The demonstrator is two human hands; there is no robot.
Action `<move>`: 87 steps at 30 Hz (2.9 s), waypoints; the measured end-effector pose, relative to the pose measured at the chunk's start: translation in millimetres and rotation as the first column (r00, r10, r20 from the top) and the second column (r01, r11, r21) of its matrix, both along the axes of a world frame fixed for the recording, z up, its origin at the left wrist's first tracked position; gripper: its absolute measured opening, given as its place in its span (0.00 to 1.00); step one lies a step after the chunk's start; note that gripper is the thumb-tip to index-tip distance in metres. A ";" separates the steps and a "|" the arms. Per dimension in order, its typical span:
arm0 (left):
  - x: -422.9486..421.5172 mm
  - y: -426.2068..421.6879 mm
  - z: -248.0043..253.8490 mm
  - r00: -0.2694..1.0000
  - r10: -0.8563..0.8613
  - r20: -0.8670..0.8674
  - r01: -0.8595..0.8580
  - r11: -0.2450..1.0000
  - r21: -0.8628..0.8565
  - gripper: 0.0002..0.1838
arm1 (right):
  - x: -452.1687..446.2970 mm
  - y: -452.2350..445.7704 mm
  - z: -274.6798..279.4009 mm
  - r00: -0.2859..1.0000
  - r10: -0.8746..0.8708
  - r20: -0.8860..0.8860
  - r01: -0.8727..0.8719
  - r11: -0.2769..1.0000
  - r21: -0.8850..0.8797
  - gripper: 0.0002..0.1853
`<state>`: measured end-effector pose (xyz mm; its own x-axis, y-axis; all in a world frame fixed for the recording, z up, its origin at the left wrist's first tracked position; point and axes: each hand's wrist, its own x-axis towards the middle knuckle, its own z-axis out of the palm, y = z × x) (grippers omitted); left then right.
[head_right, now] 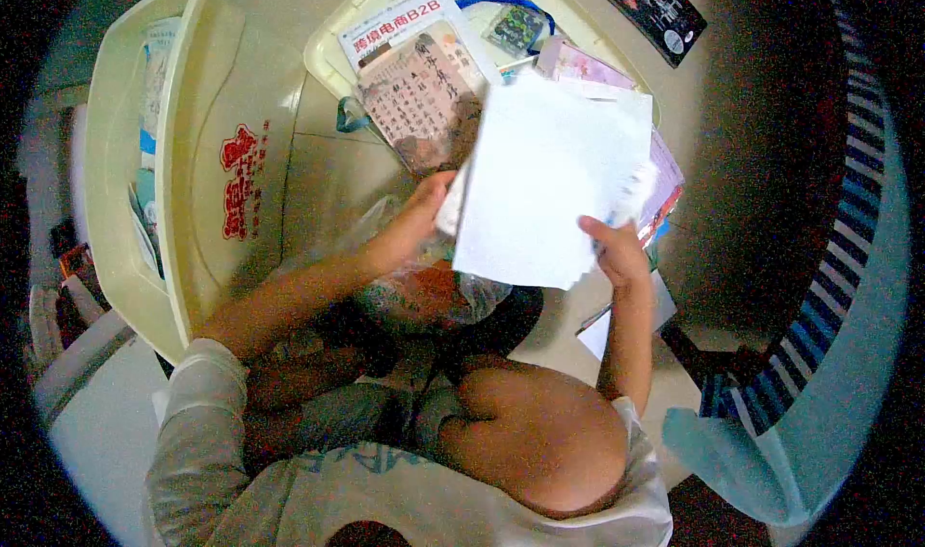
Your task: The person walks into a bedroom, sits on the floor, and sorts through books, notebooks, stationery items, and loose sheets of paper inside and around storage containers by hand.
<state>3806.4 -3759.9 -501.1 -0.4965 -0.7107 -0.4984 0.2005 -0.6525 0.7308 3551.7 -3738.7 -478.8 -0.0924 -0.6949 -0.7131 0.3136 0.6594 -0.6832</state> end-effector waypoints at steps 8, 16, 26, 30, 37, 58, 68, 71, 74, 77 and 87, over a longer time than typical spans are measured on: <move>-2.5 -18.3 5.9 0.992 0.057 0.111 -0.055 0.998 -0.027 0.25 | 41.9 -10.5 -11.2 0.988 0.135 -0.081 -0.141 0.987 -0.076 0.32; 8.2 -35.5 32.1 0.978 -0.051 0.202 0.089 0.979 -0.183 0.25 | 36.9 -7.4 9.7 0.986 0.061 0.157 -0.055 0.998 -0.041 0.33; 32.0 -45.0 13.9 0.971 -0.160 -0.179 0.203 0.945 0.257 0.26 | 32.3 -18.0 2.1 0.972 0.235 0.005 -0.225 0.938 -0.265 0.16; 33.5 -46.9 8.4 0.935 -0.138 -0.326 0.210 0.958 0.198 0.21 | 30.5 -21.4 6.0 0.886 0.440 -0.147 -0.433 0.668 -0.605 0.08; 36.4 -51.3 13.1 0.934 -0.025 -0.356 0.147 0.936 0.320 0.21 | 37.0 -19.3 40.0 0.732 0.486 -0.477 -0.678 0.455 -0.577 0.06; 40.6 -65.4 34.1 0.871 -0.405 -0.276 0.393 0.914 -0.100 0.26 | 35.0 -8.5 9.3 0.964 0.185 0.189 -0.079 0.883 -0.463 0.07; 33.2 -58.4 65.7 0.279 -0.553 0.785 0.951 0.275 -0.145 0.24 | 68.2 -62.5 35.8 0.712 0.466 -0.526 -0.678 0.260 -0.688 0.10; 33.4 -55.0 67.9 0.601 -0.477 0.642 0.754 0.604 -0.258 0.21 | 76.2 -65.1 25.7 0.825 0.261 0.502 0.062 0.840 -0.539 0.30; 27.1 -50.0 70.1 0.813 -0.436 0.386 0.513 0.850 -0.118 0.19 | 96.7 -42.4 5.0 0.711 0.261 0.653 0.095 0.884 -0.457 0.38; 13.6 -26.9 40.9 0.775 -0.361 0.519 0.573 0.748 -0.335 0.16 | 120.2 -22.5 2.7 0.763 0.343 0.548 -0.101 0.901 -0.423 0.32; 41.8 -10.9 27.1 0.308 -0.295 0.904 0.927 0.306 -0.216 0.18 | 69.7 -15.6 -4.1 0.883 -0.008 0.469 0.132 0.964 -0.231 0.20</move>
